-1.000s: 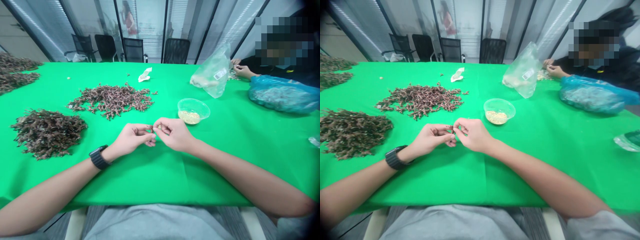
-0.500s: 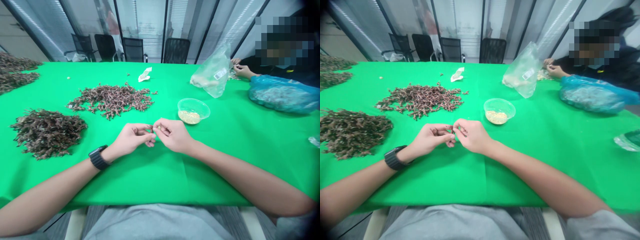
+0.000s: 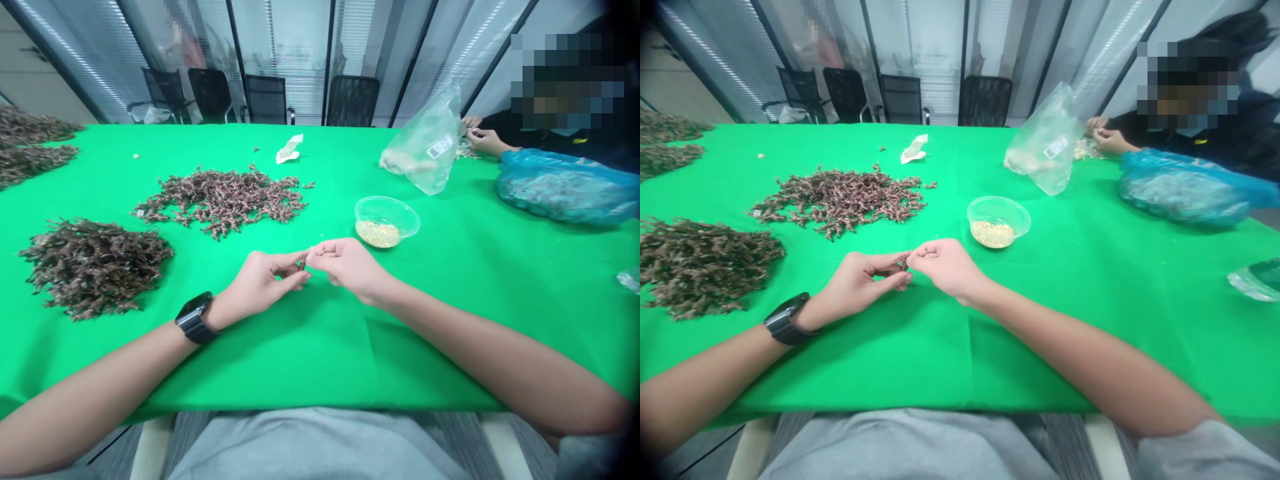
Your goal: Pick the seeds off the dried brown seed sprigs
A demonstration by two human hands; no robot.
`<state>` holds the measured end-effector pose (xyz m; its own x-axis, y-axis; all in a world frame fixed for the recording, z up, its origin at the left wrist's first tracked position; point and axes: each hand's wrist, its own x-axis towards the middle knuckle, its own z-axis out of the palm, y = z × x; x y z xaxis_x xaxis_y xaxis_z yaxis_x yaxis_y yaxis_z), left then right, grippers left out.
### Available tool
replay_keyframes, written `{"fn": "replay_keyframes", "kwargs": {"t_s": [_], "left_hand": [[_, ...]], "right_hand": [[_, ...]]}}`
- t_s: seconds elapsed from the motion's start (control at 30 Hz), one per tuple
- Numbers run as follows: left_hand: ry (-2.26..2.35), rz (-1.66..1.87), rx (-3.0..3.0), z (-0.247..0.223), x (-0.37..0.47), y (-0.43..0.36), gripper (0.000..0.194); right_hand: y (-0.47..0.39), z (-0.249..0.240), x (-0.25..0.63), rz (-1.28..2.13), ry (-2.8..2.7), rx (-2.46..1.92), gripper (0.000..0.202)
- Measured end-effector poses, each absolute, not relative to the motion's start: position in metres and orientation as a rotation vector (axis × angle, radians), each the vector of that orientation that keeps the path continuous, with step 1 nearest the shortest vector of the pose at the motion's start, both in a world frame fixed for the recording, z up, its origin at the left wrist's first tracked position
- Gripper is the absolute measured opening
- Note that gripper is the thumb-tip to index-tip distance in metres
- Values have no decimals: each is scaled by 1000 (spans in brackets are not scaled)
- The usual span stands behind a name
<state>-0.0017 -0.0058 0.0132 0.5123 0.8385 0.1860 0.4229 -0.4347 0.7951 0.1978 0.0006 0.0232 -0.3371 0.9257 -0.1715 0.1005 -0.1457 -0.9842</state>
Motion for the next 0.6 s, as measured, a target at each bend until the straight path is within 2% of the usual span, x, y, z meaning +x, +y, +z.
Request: {"fn": "replay_keyframes", "kwargs": {"t_s": [0.1,0.17,0.47,0.6], "left_hand": [[1023,753,2044,14,-2,-6,45],[981,755,1907,13,-1,-5,47],[854,744,1477,10,2,-3,39],[835,753,1462,12,2,-3,33]], "right_hand": [[3,26,200,1689,-1365,-1229,29],[5,27,202,1649,-1403,-1213,31],[7,20,209,775,-1933,-1031,15],[7,15,212,537,-2134,-881,13]]}}
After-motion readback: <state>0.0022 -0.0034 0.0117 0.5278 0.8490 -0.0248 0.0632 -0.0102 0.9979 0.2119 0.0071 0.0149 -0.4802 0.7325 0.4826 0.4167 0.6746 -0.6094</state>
